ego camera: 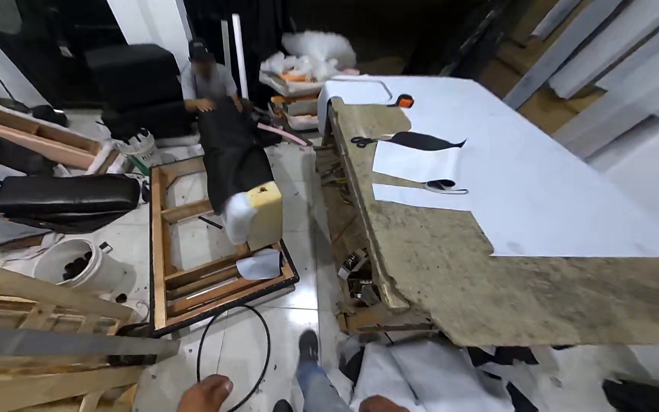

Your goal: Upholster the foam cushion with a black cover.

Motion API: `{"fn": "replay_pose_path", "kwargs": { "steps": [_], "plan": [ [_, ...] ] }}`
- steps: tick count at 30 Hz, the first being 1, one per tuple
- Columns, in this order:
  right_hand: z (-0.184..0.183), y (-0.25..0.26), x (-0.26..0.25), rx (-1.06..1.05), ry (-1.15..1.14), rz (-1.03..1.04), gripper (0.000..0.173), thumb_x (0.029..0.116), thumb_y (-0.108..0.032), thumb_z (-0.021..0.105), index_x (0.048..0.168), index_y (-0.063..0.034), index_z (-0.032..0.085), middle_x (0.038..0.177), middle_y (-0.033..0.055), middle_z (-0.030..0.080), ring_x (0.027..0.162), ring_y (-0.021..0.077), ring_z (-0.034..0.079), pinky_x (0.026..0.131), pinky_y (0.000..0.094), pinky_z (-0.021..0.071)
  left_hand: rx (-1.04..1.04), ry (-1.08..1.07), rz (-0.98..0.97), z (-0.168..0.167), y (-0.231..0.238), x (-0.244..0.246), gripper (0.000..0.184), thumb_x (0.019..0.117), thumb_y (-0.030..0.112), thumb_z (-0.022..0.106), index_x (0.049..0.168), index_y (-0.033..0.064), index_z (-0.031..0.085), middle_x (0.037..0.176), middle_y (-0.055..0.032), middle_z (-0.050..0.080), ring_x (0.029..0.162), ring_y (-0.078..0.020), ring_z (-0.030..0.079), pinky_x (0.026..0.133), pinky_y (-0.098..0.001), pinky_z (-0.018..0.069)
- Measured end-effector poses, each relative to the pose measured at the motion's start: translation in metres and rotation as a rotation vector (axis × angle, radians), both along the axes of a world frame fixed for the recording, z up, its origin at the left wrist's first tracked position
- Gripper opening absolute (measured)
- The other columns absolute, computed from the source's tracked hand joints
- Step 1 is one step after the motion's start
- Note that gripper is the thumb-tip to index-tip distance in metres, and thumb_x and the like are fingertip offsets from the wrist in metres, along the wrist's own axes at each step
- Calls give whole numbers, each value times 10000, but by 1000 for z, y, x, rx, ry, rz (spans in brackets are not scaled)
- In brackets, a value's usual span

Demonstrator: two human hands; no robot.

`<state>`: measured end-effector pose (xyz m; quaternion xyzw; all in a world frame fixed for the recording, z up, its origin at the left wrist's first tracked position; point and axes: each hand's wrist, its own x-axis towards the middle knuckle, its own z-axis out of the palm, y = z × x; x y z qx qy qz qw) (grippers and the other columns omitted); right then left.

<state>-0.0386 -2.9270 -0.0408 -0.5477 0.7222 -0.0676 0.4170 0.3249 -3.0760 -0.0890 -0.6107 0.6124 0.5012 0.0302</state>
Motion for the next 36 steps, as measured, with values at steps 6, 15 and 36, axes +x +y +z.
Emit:
{"fn": "replay_pose_path", "kwargs": {
  "steps": [6,15,36],
  "plan": [
    [-40,-172,-85,32,90,83,390,1037,-361,572,1244,-62,714,1316,159,677,1225,326,649,1054,535,504,53,-71,210,-33,-96,-15,415,1045,315,579,1282,-13,671,1189,-222,710,1129,-351,682,1047,-545,498],
    [-81,-412,-169,7,96,87,403,1035,-353,587,1311,-75,682,1353,165,651,1232,334,642,1063,533,501,-60,-93,209,-63,-280,-100,398,1055,265,558,1306,-27,656,1266,-235,683,1190,-361,663,1075,-546,488],
    [-208,-584,-197,-90,152,177,342,1020,-379,628,1253,-145,718,1347,62,665,1204,240,661,1019,480,550,-585,-151,92,-173,-623,-201,340,1035,247,601,1333,95,659,1388,-129,628,1345,-292,552,1132,-508,436]
  ]
}}
